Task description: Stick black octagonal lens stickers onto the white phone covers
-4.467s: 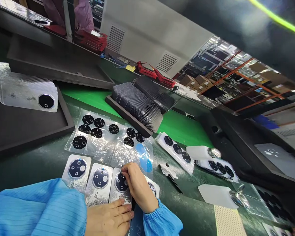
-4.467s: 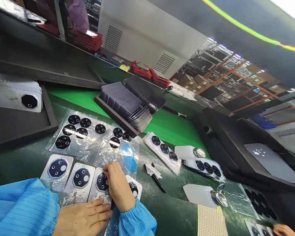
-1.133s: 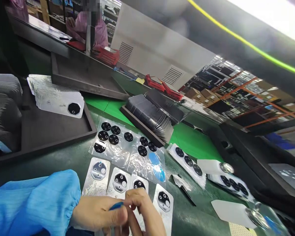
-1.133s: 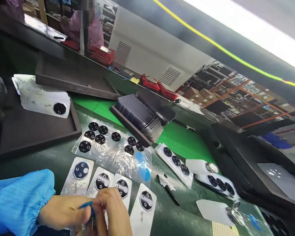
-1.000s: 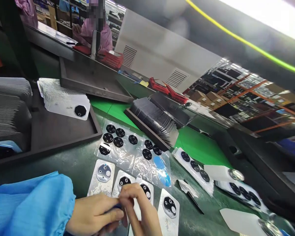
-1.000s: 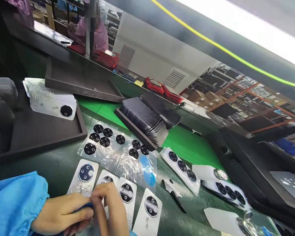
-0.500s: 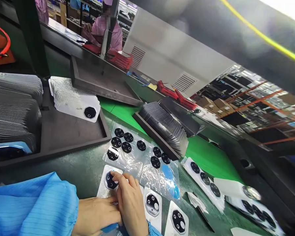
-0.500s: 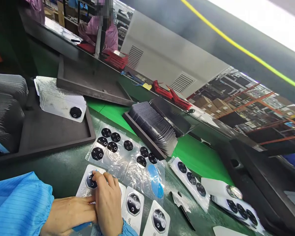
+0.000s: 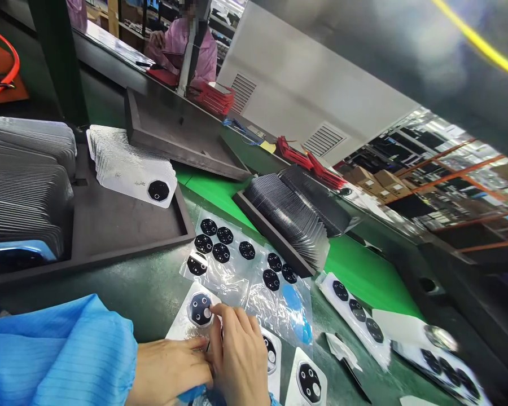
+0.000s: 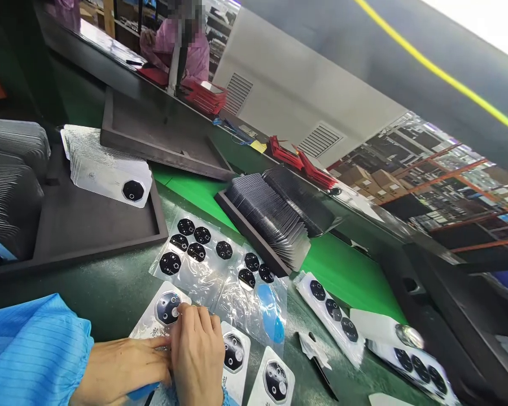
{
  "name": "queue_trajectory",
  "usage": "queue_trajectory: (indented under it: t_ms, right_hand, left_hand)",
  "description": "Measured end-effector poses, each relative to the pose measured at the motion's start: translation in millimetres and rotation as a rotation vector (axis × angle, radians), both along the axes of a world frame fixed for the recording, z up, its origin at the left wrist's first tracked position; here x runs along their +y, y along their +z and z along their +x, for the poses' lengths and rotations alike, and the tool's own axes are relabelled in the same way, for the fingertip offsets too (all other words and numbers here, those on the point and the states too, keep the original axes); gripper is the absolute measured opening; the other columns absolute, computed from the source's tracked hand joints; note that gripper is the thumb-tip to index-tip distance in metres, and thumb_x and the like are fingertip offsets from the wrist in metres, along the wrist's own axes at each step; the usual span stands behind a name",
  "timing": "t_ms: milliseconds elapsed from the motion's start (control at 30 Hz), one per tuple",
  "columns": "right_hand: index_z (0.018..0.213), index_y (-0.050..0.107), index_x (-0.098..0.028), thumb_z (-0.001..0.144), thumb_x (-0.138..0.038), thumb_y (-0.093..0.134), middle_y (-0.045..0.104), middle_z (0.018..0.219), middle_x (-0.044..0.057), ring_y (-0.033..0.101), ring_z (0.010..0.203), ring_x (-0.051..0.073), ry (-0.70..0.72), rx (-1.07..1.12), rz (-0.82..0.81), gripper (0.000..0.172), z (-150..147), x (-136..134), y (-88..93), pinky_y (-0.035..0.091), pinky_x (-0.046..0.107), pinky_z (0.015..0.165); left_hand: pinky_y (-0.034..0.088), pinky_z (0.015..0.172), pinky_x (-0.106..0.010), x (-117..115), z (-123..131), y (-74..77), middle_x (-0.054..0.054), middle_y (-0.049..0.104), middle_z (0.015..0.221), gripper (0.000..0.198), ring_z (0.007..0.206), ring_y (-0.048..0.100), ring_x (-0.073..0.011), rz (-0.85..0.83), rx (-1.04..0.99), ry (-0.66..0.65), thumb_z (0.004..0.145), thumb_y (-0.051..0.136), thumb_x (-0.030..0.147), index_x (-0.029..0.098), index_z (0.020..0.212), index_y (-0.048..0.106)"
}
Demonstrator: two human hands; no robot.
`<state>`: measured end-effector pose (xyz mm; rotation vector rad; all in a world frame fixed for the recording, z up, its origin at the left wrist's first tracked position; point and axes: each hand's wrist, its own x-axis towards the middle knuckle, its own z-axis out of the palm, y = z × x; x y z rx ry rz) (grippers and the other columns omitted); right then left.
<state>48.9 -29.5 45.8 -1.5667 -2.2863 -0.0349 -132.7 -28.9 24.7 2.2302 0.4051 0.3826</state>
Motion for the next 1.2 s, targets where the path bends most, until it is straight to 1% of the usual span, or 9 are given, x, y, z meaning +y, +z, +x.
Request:
queue_trajectory:
  t_ms: [133, 233, 300, 433, 600, 833, 933, 1033, 1200]
  right_hand:
    - [0.097, 0.053, -0.022, 0.098, -0.019, 0.046, 0.059, 0.088, 0.003, 0.054, 0.077, 0.020, -0.012, 0.204, -0.163, 0.008, 5, 13, 1.5, 0.039, 0.031, 0.069]
    - [0.102, 0.053, -0.022, 0.096, -0.015, 0.045, 0.059, 0.095, 0.003, 0.056, 0.087, 0.019, 0.053, 0.405, -0.242, 0.012, 3, 26, -7.8, 0.044, 0.029, 0.075]
    - [0.101, 0.053, -0.022, 0.095, -0.014, 0.046, 0.060, 0.094, 0.002, 0.056, 0.086, 0.018, 0.061, 0.485, -0.279, 0.012, 0, 33, -15.9, 0.045, 0.028, 0.075]
    - [0.095, 0.053, -0.022, 0.095, -0.015, 0.048, 0.059, 0.087, 0.000, 0.055, 0.078, 0.017, 0.006, 0.514, -0.328, 0.009, -3, 38, -26.0, 0.043, 0.027, 0.069]
    - [0.092, 0.051, -0.022, 0.098, -0.017, 0.044, 0.056, 0.084, 0.000, 0.052, 0.076, 0.017, 0.008, 0.475, -0.321, 0.010, -3, 37, -25.8, 0.041, 0.028, 0.068]
    - [0.090, 0.046, -0.022, 0.101, -0.016, 0.035, 0.051, 0.087, 0.002, 0.048, 0.078, 0.018, 0.106, 0.345, -0.284, 0.016, -3, 38, -19.1, 0.042, 0.032, 0.070]
    - [0.094, 0.046, -0.022, 0.101, -0.013, 0.030, 0.052, 0.091, 0.004, 0.048, 0.083, 0.019, 0.155, 0.321, -0.282, 0.019, -4, 33, -17.8, 0.043, 0.033, 0.073]
    - [0.095, 0.046, -0.022, 0.101, -0.012, 0.030, 0.053, 0.092, 0.004, 0.049, 0.085, 0.018, 0.181, 0.366, -0.295, 0.020, -5, 24, -16.9, 0.044, 0.031, 0.074]
    - [0.096, 0.048, -0.023, 0.099, -0.014, 0.036, 0.056, 0.089, 0.002, 0.053, 0.080, 0.016, 0.304, 0.553, -0.356, 0.016, -1, -6, -7.8, 0.044, 0.026, 0.069]
  left_hand:
    - [0.024, 0.122, -0.036, 0, -1, 2.0, -0.010, 0.060, 0.132, 0.049, 0.130, 0.051, -0.0221, -0.047, -0.049, -0.042, 0.072, 0.049, -0.001, 0.014, 0.118, 0.053]
    - [0.023, 0.122, -0.035, 1, -1, 3.6, -0.012, 0.060, 0.133, 0.049, 0.131, 0.050, -0.0224, -0.064, -0.045, -0.054, 0.071, 0.049, -0.003, 0.012, 0.118, 0.053]
    - [0.022, 0.123, -0.035, 1, 0, 3.7, -0.012, 0.059, 0.134, 0.047, 0.133, 0.049, -0.0223, -0.069, -0.044, -0.061, 0.073, 0.050, -0.002, 0.011, 0.117, 0.054]
    - [0.020, 0.124, -0.035, 2, -1, 6.8, -0.013, 0.056, 0.139, 0.044, 0.138, 0.044, -0.0222, -0.070, -0.014, -0.068, 0.076, 0.050, 0.001, 0.010, 0.119, 0.054]
    - [0.018, 0.124, -0.036, 4, -1, 13.7, -0.013, 0.055, 0.140, 0.047, 0.139, 0.042, -0.0216, -0.074, -0.002, -0.074, 0.077, 0.048, 0.000, 0.009, 0.123, 0.053]
    - [0.023, 0.123, -0.041, 4, -1, 16.6, -0.014, 0.056, 0.139, 0.047, 0.138, 0.043, -0.0239, -0.101, 0.014, -0.085, 0.077, 0.047, 0.001, 0.011, 0.123, 0.053]
    - [0.025, 0.122, -0.039, 5, 1, 19.0, -0.013, 0.061, 0.132, 0.042, 0.132, 0.050, -0.0235, -0.089, -0.002, -0.064, 0.077, 0.047, 0.000, 0.011, 0.117, 0.055]
    - [0.034, 0.117, -0.037, 5, 2, 19.2, -0.010, 0.065, 0.121, 0.040, 0.122, 0.056, -0.0235, -0.071, -0.010, -0.033, 0.075, 0.049, 0.001, 0.014, 0.112, 0.057]
    - [0.046, 0.106, -0.037, 2, 0, 15.0, -0.011, 0.063, 0.121, 0.038, 0.121, 0.056, -0.0272, -0.130, 0.071, -0.012, 0.077, 0.051, 0.005, 0.016, 0.113, 0.057]
